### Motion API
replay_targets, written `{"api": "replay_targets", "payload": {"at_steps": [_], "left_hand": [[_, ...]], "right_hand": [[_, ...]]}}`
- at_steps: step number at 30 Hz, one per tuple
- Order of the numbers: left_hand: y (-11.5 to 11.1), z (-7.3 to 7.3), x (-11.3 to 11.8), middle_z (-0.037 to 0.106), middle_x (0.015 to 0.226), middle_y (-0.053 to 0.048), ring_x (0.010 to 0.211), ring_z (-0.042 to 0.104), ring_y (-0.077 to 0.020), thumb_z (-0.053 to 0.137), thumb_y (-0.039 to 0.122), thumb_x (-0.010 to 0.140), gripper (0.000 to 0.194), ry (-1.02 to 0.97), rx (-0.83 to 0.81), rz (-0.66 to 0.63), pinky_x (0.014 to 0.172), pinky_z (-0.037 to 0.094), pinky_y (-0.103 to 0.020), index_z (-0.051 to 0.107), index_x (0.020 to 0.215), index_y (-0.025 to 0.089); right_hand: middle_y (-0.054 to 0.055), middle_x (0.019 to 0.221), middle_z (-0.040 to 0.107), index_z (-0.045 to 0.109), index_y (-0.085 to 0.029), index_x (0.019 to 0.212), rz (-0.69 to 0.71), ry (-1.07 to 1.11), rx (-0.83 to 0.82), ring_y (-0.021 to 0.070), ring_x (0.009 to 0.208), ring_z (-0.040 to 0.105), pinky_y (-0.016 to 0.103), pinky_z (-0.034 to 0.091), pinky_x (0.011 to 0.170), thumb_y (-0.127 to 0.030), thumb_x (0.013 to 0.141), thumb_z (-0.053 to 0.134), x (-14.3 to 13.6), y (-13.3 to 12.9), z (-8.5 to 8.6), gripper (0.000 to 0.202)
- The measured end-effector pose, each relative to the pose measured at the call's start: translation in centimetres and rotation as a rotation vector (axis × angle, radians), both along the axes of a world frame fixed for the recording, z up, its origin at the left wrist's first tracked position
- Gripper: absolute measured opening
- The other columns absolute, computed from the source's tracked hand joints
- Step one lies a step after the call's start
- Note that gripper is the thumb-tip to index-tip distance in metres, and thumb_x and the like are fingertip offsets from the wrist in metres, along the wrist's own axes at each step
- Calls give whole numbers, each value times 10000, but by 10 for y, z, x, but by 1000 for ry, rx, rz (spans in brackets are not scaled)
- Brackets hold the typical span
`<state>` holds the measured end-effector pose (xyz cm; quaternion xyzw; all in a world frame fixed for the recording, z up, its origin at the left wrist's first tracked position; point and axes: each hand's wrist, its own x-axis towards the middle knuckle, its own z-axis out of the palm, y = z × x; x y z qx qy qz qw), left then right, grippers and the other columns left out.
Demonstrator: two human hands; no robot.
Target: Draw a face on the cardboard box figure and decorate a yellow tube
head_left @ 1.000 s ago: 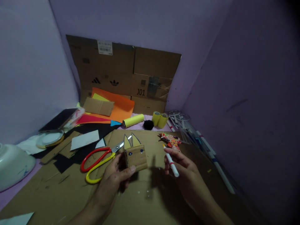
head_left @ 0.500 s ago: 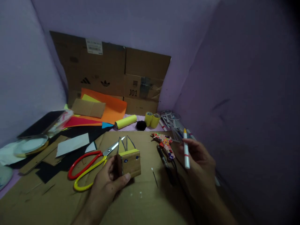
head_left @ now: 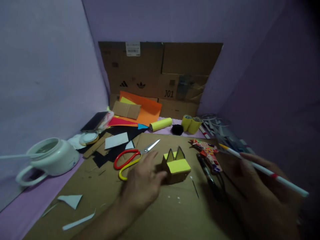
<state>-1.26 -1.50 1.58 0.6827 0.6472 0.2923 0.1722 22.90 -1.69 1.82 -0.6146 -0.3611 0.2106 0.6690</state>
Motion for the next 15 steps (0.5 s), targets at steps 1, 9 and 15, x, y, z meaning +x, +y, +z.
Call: {"api": "replay_targets", "payload": {"at_steps": [1,9,15], "left_hand": [[2,5,-13,679,1190,-73,1034,640,-232,547,234,829,364,32,28,60,866,491,-332,616,1183,188],[17,10,-51,688,885,-62,818,630,-251,585,171,775,143,223,-143,-144,700,422,-333,717,819,205],[6,-7,-21,588,813,-122,763,550,-299,529,64,709,120,169,-228,-133,675,368,-402,604,680,153]], "right_hand": [[23,761,698,720,-223,946,23,54,2,164,624,626,264,458,518,-434,652,788,-3,-1,-1,368],[-25,580,662,736,-232,816,203,175,75,104,519,591,169,494,476,-484,637,821,-19,-11,-1,321],[-1,531,661,726,-215,805,525,-27,91,137,451,603,205,487,414,-337,787,718,-17,-15,-19,123]]}}
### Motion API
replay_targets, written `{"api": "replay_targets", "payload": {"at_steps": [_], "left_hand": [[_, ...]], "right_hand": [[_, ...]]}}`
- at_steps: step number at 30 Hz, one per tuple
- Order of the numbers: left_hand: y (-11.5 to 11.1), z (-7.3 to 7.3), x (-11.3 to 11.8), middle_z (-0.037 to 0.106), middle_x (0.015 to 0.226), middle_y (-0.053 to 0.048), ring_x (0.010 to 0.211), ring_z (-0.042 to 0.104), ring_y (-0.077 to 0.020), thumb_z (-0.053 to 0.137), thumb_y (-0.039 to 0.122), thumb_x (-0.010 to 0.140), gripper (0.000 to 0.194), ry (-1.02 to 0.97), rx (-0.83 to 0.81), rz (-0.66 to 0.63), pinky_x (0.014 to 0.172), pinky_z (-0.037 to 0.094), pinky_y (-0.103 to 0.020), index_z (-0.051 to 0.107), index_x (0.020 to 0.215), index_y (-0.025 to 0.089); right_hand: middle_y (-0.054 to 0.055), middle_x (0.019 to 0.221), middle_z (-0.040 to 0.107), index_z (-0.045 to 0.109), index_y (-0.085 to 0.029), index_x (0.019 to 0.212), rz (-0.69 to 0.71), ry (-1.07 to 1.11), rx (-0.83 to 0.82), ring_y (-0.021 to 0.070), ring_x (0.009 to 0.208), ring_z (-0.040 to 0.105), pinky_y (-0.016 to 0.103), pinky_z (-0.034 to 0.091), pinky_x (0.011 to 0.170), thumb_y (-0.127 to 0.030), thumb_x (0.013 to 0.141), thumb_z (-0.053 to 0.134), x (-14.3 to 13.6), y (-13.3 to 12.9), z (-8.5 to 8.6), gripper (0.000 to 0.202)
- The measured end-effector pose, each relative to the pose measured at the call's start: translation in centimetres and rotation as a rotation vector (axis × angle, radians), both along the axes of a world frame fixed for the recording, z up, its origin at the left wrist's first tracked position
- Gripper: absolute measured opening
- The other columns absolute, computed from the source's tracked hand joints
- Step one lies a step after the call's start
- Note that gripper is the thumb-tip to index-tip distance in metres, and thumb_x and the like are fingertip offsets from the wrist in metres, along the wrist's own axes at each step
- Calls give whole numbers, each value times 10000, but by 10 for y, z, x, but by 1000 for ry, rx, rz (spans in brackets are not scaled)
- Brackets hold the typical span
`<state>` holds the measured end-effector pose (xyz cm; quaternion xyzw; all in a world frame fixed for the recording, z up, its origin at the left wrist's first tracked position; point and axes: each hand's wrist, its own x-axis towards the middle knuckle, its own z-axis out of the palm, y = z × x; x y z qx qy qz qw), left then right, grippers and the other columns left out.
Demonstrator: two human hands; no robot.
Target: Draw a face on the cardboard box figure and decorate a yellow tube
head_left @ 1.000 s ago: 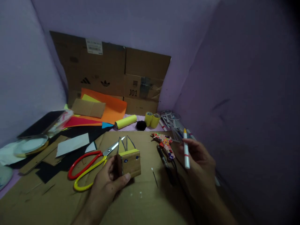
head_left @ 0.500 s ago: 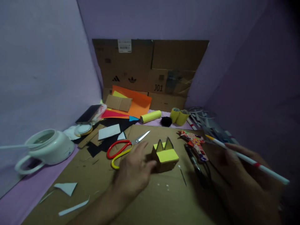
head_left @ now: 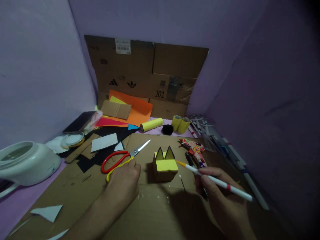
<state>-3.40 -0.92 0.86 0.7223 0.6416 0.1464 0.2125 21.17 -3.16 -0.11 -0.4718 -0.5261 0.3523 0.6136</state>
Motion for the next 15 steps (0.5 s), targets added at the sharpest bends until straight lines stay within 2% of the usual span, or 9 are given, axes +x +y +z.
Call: {"api": "replay_targets", "payload": {"at_steps": [2,4,6,8,10,13,15], "left_hand": [[-3,3,4,563,785,-86,747,523,-264,537,98,715,86,-125,-27,12,676,366,-384,575,689,171],[-6,9,8,526,715,-34,674,492,-206,535,190,751,36,-335,-100,20,629,381,-333,551,719,190],[-10,14,13,476,636,15,538,420,-144,522,315,759,115,-657,-258,62,501,364,-264,520,774,201],[-14,14,19,446,602,43,450,337,-98,550,391,712,221,-1011,-435,145,389,295,-207,487,804,201],[-17,9,25,462,609,45,430,326,-69,625,373,650,277,-1262,-543,222,351,258,-171,477,796,190],[-20,0,30,502,603,37,427,379,-52,705,283,623,277,-1442,-604,284,340,270,-140,499,768,168],[-21,-2,31,539,595,26,421,421,-55,728,238,632,259,-1520,-620,300,328,293,-135,526,770,154]], "right_hand": [[5,552,677,726,-215,818,27,-60,40,142,461,623,206,500,428,-285,807,689,0,-2,-3,80],[4,560,680,728,-224,809,62,-119,128,145,467,634,210,506,444,-242,819,659,-1,-7,-2,72],[9,575,685,734,-236,797,87,-189,248,157,490,647,227,518,474,-196,809,645,-6,-12,0,98],[20,597,699,744,-249,822,113,-229,392,174,521,665,246,524,502,-159,782,644,-12,-17,2,140],[27,612,710,745,-264,893,204,-245,488,185,525,670,259,512,502,-136,767,633,-17,-21,4,212],[30,625,715,732,-281,988,353,-274,516,192,518,664,279,497,500,-114,760,613,-20,-24,3,306],[35,658,726,732,-290,992,316,-271,487,201,550,674,290,502,523,-85,746,613,-20,-25,3,342]]}}
